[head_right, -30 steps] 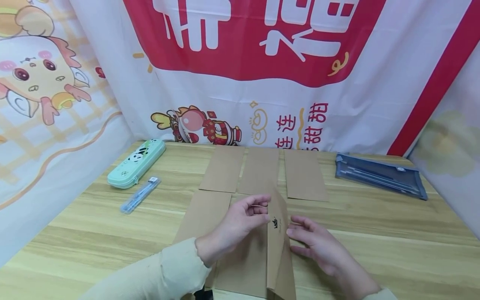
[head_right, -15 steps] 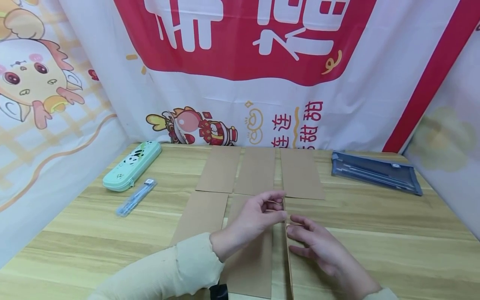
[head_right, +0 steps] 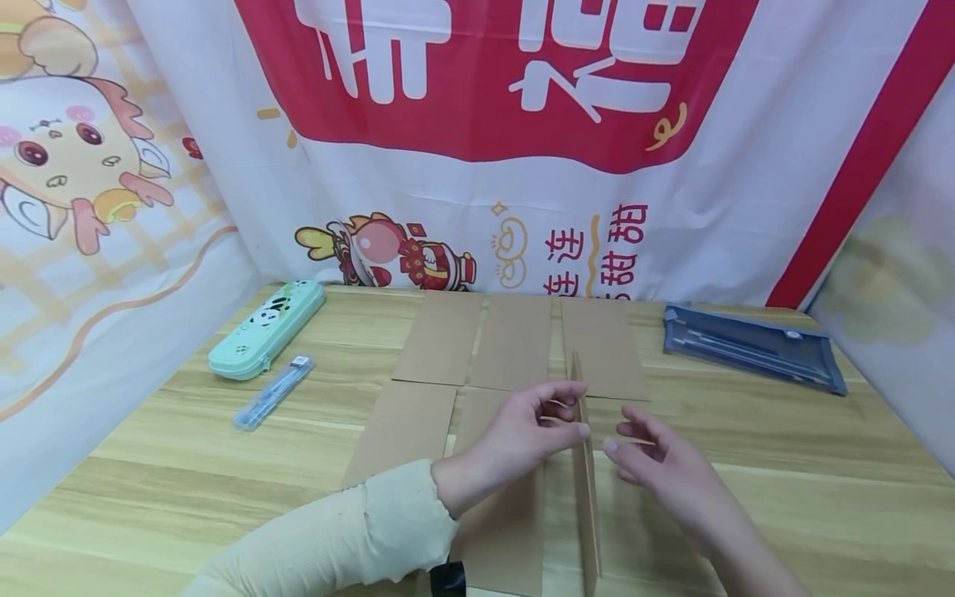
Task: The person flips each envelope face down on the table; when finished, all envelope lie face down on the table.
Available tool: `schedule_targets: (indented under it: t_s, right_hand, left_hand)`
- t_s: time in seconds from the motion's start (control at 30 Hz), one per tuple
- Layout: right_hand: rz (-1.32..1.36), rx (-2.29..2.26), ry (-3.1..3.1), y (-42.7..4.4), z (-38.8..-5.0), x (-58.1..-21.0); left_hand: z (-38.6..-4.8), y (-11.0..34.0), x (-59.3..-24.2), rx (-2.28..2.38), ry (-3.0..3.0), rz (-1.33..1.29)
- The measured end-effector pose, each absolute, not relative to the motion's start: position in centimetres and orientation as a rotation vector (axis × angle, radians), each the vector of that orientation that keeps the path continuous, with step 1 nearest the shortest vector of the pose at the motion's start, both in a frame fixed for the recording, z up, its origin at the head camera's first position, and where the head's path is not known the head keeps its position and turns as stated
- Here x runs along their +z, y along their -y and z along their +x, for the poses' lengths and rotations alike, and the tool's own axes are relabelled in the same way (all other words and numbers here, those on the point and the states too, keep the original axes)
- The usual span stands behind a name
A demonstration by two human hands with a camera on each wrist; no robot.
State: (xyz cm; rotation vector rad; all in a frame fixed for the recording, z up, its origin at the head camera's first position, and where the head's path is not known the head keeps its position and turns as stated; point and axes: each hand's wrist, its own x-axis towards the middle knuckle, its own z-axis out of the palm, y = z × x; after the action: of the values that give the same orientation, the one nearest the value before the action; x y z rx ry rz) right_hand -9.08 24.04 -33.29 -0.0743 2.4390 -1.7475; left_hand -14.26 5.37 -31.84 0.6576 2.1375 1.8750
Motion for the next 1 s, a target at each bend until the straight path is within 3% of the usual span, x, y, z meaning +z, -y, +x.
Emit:
schedule_targets:
  t_s: [0.37, 1.0]
  right_hand:
    - [-0.161, -1.57, -2.646, -20.7, -7.8, -31.9]
    - [-0.149, -1.671, -2.478, -20.3, -8.0, -32.5]
  left_hand:
    - [-14.3, -5.0, -32.0, 1.845, -2.126, 0.623]
    - [-14.0, -5.0, -33.7, 2.042, -1.726, 0.66]
